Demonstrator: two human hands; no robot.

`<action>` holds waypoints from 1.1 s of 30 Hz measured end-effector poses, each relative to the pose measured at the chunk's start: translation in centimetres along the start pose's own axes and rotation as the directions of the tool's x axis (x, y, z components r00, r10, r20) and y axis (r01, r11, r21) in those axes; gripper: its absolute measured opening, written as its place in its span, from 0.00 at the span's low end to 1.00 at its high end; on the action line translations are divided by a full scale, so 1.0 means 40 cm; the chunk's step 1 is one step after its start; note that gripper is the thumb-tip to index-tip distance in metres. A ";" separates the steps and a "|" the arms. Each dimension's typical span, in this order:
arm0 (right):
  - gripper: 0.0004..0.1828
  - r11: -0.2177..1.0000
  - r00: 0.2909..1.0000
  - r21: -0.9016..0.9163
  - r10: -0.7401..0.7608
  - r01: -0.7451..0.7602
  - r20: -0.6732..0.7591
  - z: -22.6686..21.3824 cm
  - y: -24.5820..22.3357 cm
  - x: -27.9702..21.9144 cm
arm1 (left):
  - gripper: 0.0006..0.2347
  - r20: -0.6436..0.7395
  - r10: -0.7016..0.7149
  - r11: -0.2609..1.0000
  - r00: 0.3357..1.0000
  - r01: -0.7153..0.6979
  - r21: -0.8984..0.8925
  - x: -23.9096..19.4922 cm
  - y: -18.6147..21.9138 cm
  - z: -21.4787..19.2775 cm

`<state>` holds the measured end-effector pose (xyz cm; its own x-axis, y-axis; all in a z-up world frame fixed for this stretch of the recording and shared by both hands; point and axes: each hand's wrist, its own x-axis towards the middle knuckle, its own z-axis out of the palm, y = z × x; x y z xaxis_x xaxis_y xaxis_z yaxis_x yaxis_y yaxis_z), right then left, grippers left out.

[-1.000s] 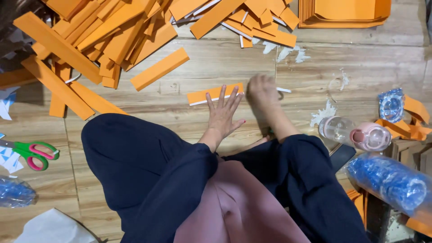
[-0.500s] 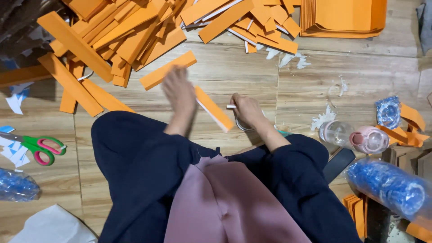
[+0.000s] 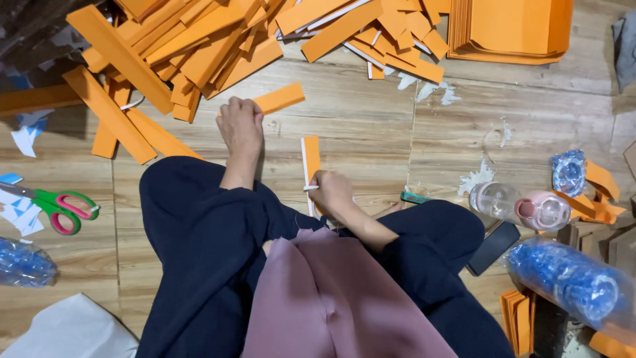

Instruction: Applying double-sided tape to orange paper strips

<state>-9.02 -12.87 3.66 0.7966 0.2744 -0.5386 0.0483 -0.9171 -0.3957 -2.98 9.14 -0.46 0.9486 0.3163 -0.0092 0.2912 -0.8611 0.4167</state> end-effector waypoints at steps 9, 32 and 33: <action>0.09 0.997 0.999 -0.081 0.010 -0.015 -0.054 0.021 -0.057 -0.037 | 0.05 0.048 0.151 0.988 0.987 -0.152 0.017 -0.019 0.027 -0.035; 0.29 0.973 0.915 0.135 0.224 -0.189 -0.336 -0.290 0.252 0.117 | 0.10 0.187 0.472 0.881 0.862 -0.467 -0.070 -0.064 0.090 -0.020; 0.30 0.957 0.912 0.136 0.285 -0.255 -0.295 -0.277 0.261 0.092 | 0.09 0.182 0.531 0.846 0.828 -0.531 -0.054 -0.065 0.099 -0.004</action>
<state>1.10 -24.63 5.79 0.9180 -0.0962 -0.3847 -0.2387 -0.9087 -0.3425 -4.33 4.98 1.35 0.9623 -0.2676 0.0485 -0.2637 -0.8748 0.4065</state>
